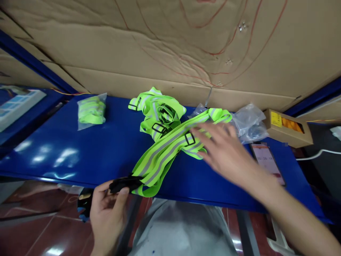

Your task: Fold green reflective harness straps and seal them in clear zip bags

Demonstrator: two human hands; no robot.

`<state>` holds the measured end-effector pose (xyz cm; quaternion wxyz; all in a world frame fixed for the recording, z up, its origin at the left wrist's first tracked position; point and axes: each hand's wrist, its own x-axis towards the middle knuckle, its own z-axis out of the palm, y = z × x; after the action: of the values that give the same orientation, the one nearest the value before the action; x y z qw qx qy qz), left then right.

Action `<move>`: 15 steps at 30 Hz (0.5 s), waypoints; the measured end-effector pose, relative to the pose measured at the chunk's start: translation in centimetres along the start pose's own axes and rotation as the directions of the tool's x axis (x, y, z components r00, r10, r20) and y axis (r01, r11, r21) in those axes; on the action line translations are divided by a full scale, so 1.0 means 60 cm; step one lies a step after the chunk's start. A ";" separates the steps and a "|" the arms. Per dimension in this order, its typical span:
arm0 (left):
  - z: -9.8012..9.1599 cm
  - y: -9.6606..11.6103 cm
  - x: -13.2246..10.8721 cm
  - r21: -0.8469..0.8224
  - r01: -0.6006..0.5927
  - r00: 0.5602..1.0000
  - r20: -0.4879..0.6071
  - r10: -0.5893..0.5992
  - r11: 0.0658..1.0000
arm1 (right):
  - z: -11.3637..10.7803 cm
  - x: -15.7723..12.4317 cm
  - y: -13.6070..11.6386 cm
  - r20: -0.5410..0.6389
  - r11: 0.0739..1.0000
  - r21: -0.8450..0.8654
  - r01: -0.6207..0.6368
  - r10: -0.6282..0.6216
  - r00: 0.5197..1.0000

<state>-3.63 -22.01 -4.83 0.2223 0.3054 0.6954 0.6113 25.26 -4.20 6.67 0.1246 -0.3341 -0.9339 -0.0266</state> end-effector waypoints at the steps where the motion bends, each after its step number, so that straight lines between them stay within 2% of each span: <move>1: 0.010 0.008 -0.009 -0.019 -0.057 0.998 0.033 0.058 0.998 | 0.004 -0.017 -0.046 -0.023 0.993 0.117 0.032 -0.030 0.999; 2: 0.020 0.016 -0.017 -0.064 -0.123 0.989 0.080 0.128 0.990 | 0.012 -0.033 -0.089 -0.043 0.967 0.246 0.069 -0.060 0.997; 3: 0.030 0.023 -0.024 -0.128 -0.179 0.971 0.137 0.196 0.976 | 0.024 -0.047 -0.126 -0.009 0.931 0.358 0.066 -0.067 0.998; 4: 0.040 0.029 -0.030 -0.198 -0.213 0.948 0.196 0.252 0.957 | 0.039 -0.058 -0.157 -0.011 0.901 0.432 0.037 -0.035 0.999; 6: 0.055 0.036 -0.039 -0.294 -0.209 0.904 0.307 0.299 0.933 | 0.069 -0.071 -0.194 0.018 0.855 0.513 -0.080 0.082 0.996; 8: 0.063 0.041 -0.044 -0.323 -0.148 0.872 0.403 0.277 0.935 | 0.093 -0.073 -0.204 0.009 0.791 0.586 -0.175 0.210 0.978; 10: 0.066 0.044 -0.046 -0.349 -0.086 0.846 0.469 0.254 0.933 | 0.105 -0.069 -0.198 -0.002 0.711 0.669 -0.217 0.293 0.956; 13: 0.066 0.044 -0.044 -0.387 -0.014 0.814 0.531 0.235 0.922 | 0.108 -0.062 -0.180 0.035 0.598 0.764 -0.242 0.336 0.941; 15: 0.065 0.040 -0.040 -0.384 0.002 0.812 0.539 0.222 0.923 | 0.104 -0.061 -0.166 0.083 0.535 0.799 -0.275 0.356 0.931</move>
<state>1.09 -20.75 -3.21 0.4374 0.4684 0.4503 0.6217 20.38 -13.38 0.05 0.3052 -0.4036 -0.7630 0.4021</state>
